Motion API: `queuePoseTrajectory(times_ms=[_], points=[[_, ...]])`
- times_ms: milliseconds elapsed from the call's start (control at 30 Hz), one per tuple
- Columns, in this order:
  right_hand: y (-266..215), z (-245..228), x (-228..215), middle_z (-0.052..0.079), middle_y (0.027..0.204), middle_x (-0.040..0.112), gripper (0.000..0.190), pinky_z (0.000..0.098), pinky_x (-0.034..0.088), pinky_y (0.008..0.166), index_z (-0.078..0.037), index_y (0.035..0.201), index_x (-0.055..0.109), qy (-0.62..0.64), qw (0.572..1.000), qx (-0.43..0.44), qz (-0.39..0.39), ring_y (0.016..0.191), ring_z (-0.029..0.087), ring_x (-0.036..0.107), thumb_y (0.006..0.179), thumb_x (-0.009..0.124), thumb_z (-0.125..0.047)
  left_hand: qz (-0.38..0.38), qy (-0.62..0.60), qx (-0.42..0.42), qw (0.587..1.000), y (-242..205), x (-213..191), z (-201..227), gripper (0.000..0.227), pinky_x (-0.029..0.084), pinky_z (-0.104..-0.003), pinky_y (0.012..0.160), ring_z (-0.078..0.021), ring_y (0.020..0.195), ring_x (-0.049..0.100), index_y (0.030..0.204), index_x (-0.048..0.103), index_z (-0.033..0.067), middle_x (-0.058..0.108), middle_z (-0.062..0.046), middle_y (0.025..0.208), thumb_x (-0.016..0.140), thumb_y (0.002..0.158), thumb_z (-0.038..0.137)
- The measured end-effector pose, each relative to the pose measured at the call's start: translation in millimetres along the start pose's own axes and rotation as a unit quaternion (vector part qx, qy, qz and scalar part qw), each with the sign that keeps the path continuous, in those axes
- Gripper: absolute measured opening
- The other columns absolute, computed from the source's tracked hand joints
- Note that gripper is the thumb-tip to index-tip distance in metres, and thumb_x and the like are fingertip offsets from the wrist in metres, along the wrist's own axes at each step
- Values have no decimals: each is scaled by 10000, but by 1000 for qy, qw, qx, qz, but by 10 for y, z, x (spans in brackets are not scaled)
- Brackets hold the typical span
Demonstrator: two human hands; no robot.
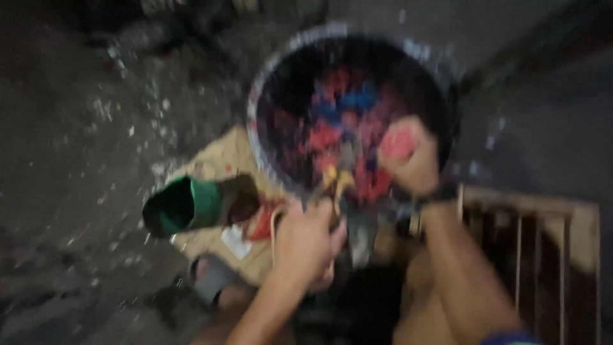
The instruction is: A person is seen dipping blue candles into a tub of red wax and using pliers to apply wax chunks to the candles.
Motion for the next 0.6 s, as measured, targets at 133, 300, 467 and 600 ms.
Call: queuePoseTrajectory(times_ms=[133,300,467,600], points=[[73,-55,-91,10,688,455,260,242,339,580,-96,807,446,-26,999,-47,-2,625,114,424,609,586,-3,143,-10,49,989,14,-394,45,285,374,-440,631,-361,608,428,670,436,79,493,-104,539,558,777,312],[43,-64,-59,55,777,489,320,258,319,567,-77,867,486,-11,999,-20,-45,641,163,449,587,476,78,51,22,36,998,-52,-334,22,261,385,-484,697,-398,982,439,785,511,110,549,-36,777,635,715,328],[53,-103,-30,35,850,460,328,269,364,676,-98,901,430,47,992,-27,-118,763,155,470,621,563,13,40,82,72,993,-51,-404,58,251,314,-558,884,-381,1143,389,761,564,138,588,-40,841,673,623,317],[42,-127,-38,31,845,467,297,293,363,666,-109,906,436,31,992,-15,-123,747,167,476,654,570,-25,70,90,77,990,-77,-426,36,273,305,-553,903,-379,1141,392,748,565,131,582,-39,817,688,634,346]])
Point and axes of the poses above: each hand's wrist, its own y-axis towards the middle knuckle, its own x-axis out of the palm, z = x × y, the point moved 6 cm from there along y, towards the middle knuckle
